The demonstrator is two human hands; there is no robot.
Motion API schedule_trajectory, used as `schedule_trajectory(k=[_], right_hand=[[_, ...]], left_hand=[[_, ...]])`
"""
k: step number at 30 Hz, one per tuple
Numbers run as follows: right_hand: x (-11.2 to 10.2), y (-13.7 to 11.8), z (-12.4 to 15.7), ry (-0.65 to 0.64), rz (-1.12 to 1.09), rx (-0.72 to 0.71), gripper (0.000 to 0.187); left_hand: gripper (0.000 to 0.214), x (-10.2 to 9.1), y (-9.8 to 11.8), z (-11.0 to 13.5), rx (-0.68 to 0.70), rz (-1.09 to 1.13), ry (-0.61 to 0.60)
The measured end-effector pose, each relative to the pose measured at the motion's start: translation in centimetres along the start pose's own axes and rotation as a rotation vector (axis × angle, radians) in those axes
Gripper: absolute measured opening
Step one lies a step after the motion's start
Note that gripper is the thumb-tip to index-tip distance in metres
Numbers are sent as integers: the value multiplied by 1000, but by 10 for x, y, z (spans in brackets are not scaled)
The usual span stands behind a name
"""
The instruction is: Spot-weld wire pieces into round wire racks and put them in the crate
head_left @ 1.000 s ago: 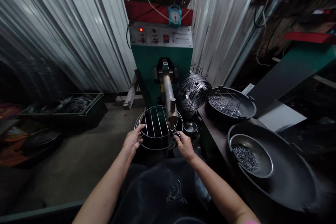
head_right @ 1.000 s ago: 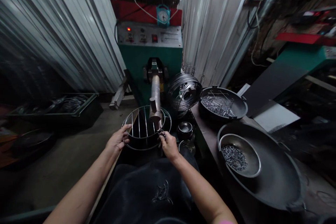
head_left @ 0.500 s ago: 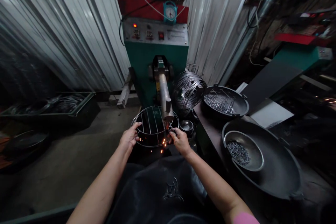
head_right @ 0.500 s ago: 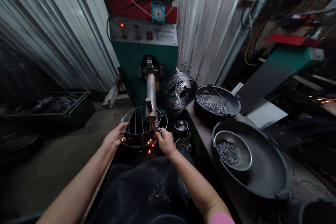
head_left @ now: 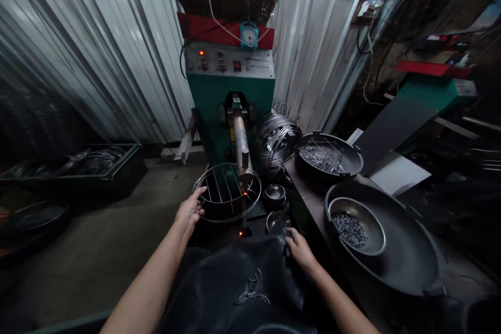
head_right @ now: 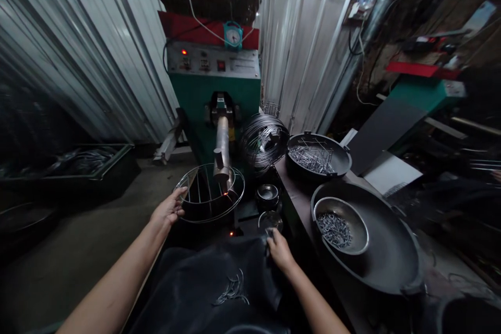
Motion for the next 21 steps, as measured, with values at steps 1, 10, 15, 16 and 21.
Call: schedule_trajectory(k=[1,10,15,16,21], right_hand=[[0,10,6,8,22,-19,13],[10,20,-9,-64,-200,254,23],[11,24,-7,-103,-206,266,25],[11,22,-5,-117,-174,259,23],[20,-34,-11,-38,-377,17,26]], left_hand=[[48,-1,0,1,-7,12,-20],[41,-5,3,13,-94,114,-138],[39,-4,-2,21,-54,105,-55],[38,-4,-2,23,-24,109,-32],[42,5,-1,40,31,145,13]])
Point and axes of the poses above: each hand's wrist, its own z-axis away from the middle knuckle, its own x-axis out of the palm, y = z × x, the point moved 3 cm from there along -z, towards the middle knuckle, and after that the axes turned 2 degrees about x, right-handed, at the moved point
